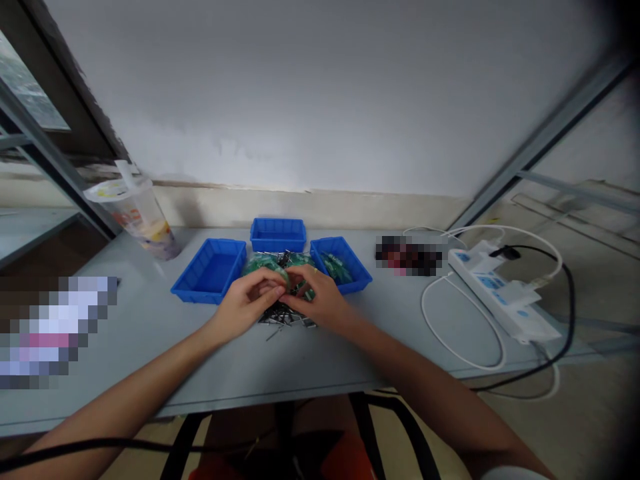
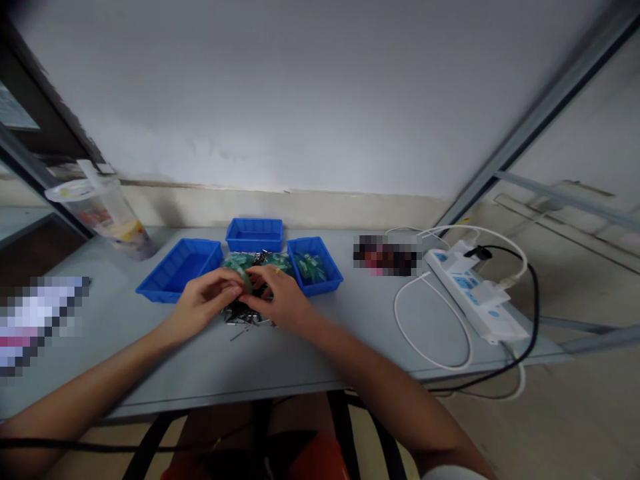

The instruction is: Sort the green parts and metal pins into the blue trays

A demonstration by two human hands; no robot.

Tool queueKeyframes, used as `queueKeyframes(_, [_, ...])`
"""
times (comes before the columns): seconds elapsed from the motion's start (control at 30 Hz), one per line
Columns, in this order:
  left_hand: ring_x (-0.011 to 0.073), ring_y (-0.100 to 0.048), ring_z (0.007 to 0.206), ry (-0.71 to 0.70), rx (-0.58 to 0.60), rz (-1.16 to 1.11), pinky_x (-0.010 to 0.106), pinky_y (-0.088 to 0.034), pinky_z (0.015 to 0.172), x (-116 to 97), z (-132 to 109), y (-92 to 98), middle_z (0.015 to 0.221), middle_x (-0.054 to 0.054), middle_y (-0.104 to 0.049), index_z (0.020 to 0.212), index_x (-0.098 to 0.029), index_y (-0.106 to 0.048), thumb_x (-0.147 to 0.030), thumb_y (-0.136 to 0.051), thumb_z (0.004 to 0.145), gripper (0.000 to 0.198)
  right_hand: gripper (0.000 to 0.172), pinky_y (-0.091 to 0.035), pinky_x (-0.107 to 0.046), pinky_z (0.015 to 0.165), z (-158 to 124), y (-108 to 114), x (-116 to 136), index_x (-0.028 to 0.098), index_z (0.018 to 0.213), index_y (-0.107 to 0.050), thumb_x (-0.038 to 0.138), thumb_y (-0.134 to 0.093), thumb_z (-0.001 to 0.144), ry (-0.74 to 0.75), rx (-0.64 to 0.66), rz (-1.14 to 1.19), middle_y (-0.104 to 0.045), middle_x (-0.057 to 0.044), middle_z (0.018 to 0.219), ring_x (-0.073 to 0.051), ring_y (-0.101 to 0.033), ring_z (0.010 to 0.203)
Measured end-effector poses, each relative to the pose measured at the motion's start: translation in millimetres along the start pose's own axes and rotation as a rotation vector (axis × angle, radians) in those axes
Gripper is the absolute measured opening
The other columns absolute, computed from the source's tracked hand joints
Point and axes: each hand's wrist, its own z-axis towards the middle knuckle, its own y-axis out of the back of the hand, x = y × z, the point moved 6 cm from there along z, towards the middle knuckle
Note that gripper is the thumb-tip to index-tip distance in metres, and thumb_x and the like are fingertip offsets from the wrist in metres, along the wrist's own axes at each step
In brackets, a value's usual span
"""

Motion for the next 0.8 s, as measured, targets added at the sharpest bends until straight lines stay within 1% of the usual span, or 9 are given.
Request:
queueKeyframes(0.1, [0.0162,-0.061,0.083,-0.043,0.058,0.032,0.029,-0.05,0.076,-4.4,-0.7,-2.7,0.086,0.006,-0.065,0.088,-0.016,-0.064,-0.024,-0.058,0.083,0.012,0.03,-0.053,-0.028,0.064,1.0,1.9,-0.2,0.023,0.109,-0.051,0.024,-0.058,0.08,0.025,-0.026,-0.024,-0.06,-0.004,0.097,-0.015,-0.06,0.083])
queueKeyframes(0.2, [0.0182,-0.061,0.088,-0.07,0.075,0.06,0.031,-0.049,0.081,-5.4,-1.1,-2.5,0.09,0.008,-0.065,0.089,-0.015,-0.065,-0.023,-0.059,0.082,0.012,0.029,-0.053,-0.027,0.063,1.3,3.0,-0.8,0.022,0.109,-0.051,0.021,-0.057,0.08,0.05,-0.04,-0.034,-0.061,-0.005,0.097,-0.014,-0.06,0.083])
queueKeyframes(0.27, [0.018,-0.061,0.087,-0.076,0.067,0.061,0.031,-0.049,0.081,-5.8,-0.8,-1.2,0.09,0.008,-0.065,0.089,-0.015,-0.065,-0.022,-0.059,0.082,0.011,0.029,-0.053,-0.026,0.063,1.4,3.7,-1.4,0.022,0.109,-0.051,0.021,-0.056,0.081,0.052,-0.045,-0.037,-0.06,-0.004,0.096,-0.014,-0.06,0.083])
queueKeyframes(0.37, [0.0171,-0.062,0.085,-0.073,0.048,-0.001,0.029,-0.05,0.079,-6.6,-0.2,1.0,0.088,0.007,-0.065,0.089,-0.015,-0.065,-0.022,-0.06,0.082,0.011,0.029,-0.053,-0.027,0.064,1.5,4.3,-2.4,0.022,0.11,-0.05,0.023,-0.056,0.082,0.038,-0.042,-0.049,-0.06,-0.005,0.096,-0.015,-0.06,0.084])
queueKeyframes(0.47, [0.0174,-0.063,0.086,-0.045,0.048,-0.068,0.029,-0.051,0.078,-5.0,-0.2,2.3,0.09,0.008,-0.066,0.089,-0.015,-0.065,-0.023,-0.059,0.082,0.012,0.032,-0.054,-0.028,0.064,1.5,1.9,-3.4,0.022,0.112,-0.049,0.025,-0.057,0.082,0.022,-0.006,-0.048,-0.059,-0.005,0.099,-0.015,-0.06,0.083])
queueKeyframes(0.57, [0.0184,-0.063,0.088,-0.024,0.062,-0.087,0.03,-0.051,0.08,-3.0,-0.9,2.6,0.092,0.009,-0.066,0.089,-0.015,-0.065,-0.024,-0.059,0.082,0.013,0.032,-0.054,-0.029,0.065,1.0,-1.2,-3.7,0.023,0.112,-0.049,0.024,-0.057,0.081,0.024,0.025,-0.05,-0.058,-0.005,0.099,-0.015,-0.06,0.083])
queueKeyframes(0.7, [0.019,-0.062,0.088,-0.023,0.07,-0.088,0.031,-0.051,0.081,-3.1,-2.1,3.8,0.092,0.009,-0.064,0.09,-0.015,-0.065,-0.025,-0.059,0.082,0.013,0.032,-0.054,-0.03,0.067,0.2,-1.5,-3.8,0.023,0.113,-0.049,0.023,-0.056,0.081,0.034,0.012,-0.036,-0.058,-0.005,0.099,-0.015,-0.06,0.084])
queueKeyframes(0.8, [0.0186,-0.062,0.086,-0.021,0.063,-0.085,0.032,-0.052,0.08,-3.6,-2.4,5.4,0.09,0.008,-0.063,0.089,-0.015,-0.065,-0.025,-0.059,0.082,0.013,0.031,-0.054,-0.028,0.068,0.1,0.3,-2.9,0.023,0.112,-0.049,0.022,-0.055,0.082,0.049,-0.005,-0.021,-0.059,-0.005,0.102,-0.015,-0.06,0.089])
